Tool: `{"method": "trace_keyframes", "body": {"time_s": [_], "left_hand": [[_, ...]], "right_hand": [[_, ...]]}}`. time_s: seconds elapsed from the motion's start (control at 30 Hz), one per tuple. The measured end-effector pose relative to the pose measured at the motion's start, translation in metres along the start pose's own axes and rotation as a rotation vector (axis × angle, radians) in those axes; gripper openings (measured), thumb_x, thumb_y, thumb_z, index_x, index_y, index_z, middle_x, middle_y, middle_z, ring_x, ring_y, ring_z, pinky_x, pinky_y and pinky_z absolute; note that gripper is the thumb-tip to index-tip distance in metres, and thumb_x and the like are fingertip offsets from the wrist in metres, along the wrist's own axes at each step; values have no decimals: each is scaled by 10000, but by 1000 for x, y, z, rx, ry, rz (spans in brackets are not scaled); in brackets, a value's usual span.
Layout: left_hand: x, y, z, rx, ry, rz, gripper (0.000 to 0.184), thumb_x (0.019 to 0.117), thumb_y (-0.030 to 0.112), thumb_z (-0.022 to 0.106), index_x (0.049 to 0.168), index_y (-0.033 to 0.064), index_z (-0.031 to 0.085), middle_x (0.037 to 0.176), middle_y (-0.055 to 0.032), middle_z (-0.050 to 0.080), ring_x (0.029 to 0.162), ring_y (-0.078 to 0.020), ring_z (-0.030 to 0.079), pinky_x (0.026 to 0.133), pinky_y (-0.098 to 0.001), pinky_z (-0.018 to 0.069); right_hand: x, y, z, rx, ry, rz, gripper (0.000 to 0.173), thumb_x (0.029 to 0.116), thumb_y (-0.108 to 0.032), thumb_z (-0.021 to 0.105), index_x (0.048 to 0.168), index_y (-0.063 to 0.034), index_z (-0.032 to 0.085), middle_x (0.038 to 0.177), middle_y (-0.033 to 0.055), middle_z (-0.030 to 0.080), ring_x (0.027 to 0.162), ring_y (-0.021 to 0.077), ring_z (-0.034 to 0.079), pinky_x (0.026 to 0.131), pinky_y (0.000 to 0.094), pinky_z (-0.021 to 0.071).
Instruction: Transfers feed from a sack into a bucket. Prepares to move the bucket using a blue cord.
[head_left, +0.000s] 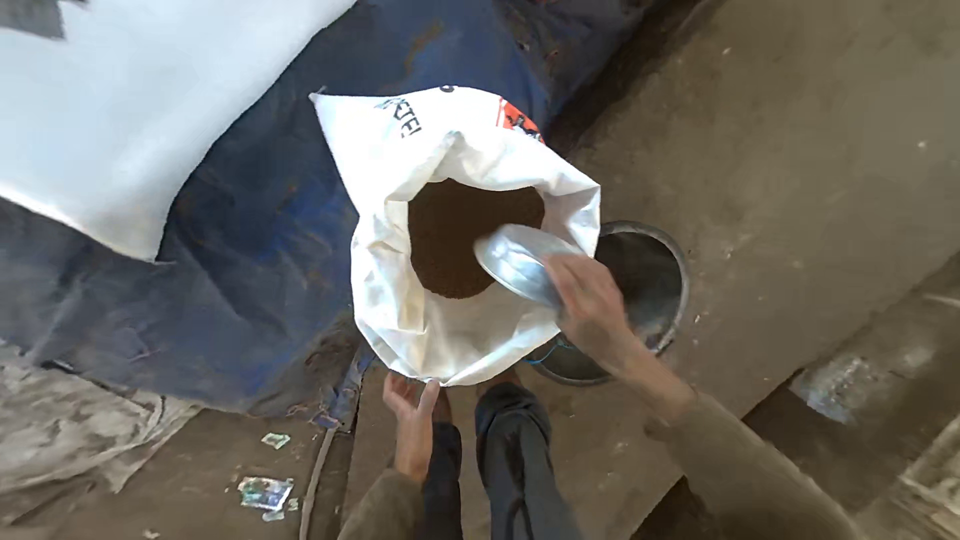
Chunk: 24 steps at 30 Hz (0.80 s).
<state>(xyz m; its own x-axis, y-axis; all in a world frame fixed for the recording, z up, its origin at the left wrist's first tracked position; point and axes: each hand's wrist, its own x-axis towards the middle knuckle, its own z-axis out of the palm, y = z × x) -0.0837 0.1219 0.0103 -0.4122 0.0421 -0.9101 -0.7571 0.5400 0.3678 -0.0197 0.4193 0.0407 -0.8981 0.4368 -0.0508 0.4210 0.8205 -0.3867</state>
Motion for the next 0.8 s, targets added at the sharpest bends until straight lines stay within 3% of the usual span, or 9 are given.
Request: {"method": "trace_keyframes", "body": {"time_s": [0.1, 0.13, 0.2, 0.3, 0.4, 0.47, 0.57, 0.7, 0.8], "left_hand": [[13, 21, 35, -225, 8, -90, 1163, 844, 356, 766, 1618, 119, -70, 1589, -217, 325, 1361, -257, 493, 1052, -434, 504], [15, 25, 44, -237, 31, -101, 1111, 855, 278, 790, 1617, 90, 3, 1558, -206, 386, 1337, -224, 528, 1062, -392, 508], [16, 33, 58, -221, 118, -127, 797, 901, 108, 741, 1534, -9, 271, 1379, -193, 554, 1192, -171, 618, 996, -333, 542], [13, 35, 68, -247, 157, -188, 302, 877, -47, 554, 1179, -50, 551, 931, -66, 633, 814, -67, 642, 741, -245, 552], [12, 22, 59, -444, 32, -210, 300, 756, -98, 504, 994, 81, 542, 762, 76, 639, 680, 13, 636, 647, -186, 562], [16, 20, 57, -533, -6, -201, 300, 746, -114, 477, 869, 135, 587, 683, 111, 646, 618, 36, 620, 613, -163, 547], [19, 5, 51, -544, -119, -202, 294, 797, -85, 444, 880, 158, 587, 711, 120, 669, 664, 37, 646, 671, -171, 568], [21, 13, 50, -511, -123, -186, 300, 723, -102, 498, 832, 141, 637, 713, 86, 697, 658, 1, 665, 651, -208, 577], [19, 16, 50, -474, -117, -244, 291, 781, -112, 460, 927, 106, 587, 722, 93, 675, 663, 16, 652, 661, -186, 569]], "right_hand": [[79, 31, 89, -66, -178, -25, 333, 917, -5, 630, 1246, -25, 676, 1113, 261, 690, 1043, 470, 669, 839, 620, 540], [93, 38, 101, -79, -279, 54, 330, 972, -22, 580, 1293, -8, 654, 1219, 282, 664, 1150, 474, 635, 933, 613, 518], [117, 42, 105, 93, -551, 370, 446, 1093, -120, 407, 1528, -24, 439, 1572, 164, 452, 1478, 256, 412, 1219, 370, 345], [139, 36, 124, 371, -484, 670, 561, 1039, -219, 594, 1528, -8, 419, 1566, 165, 446, 1480, 221, 391, 1222, 353, 331], [152, 27, 138, -11, -805, 353, 512, 1090, -237, 500, 1493, 67, 416, 1535, 282, 441, 1448, 399, 416, 1190, 494, 345], [156, 66, 203, 61, -487, 176, 441, 1071, -271, 526, 1325, 82, 593, 1331, 303, 610, 1290, 421, 572, 1102, 556, 431], [168, 92, 255, 380, -586, 468, 466, 992, -377, 673, 1330, -57, 647, 1341, 184, 641, 1303, 291, 572, 1128, 522, 410], [136, 81, 263, 417, -833, 589, 462, 1093, -344, 490, 1363, 12, 610, 1333, 284, 614, 1233, 431, 591, 1035, 619, 453], [142, 42, 222, 424, -1063, 859, 499, 1127, -322, 384, 1486, 11, 474, 1528, 240, 476, 1425, 373, 450, 1180, 550, 333]]}}
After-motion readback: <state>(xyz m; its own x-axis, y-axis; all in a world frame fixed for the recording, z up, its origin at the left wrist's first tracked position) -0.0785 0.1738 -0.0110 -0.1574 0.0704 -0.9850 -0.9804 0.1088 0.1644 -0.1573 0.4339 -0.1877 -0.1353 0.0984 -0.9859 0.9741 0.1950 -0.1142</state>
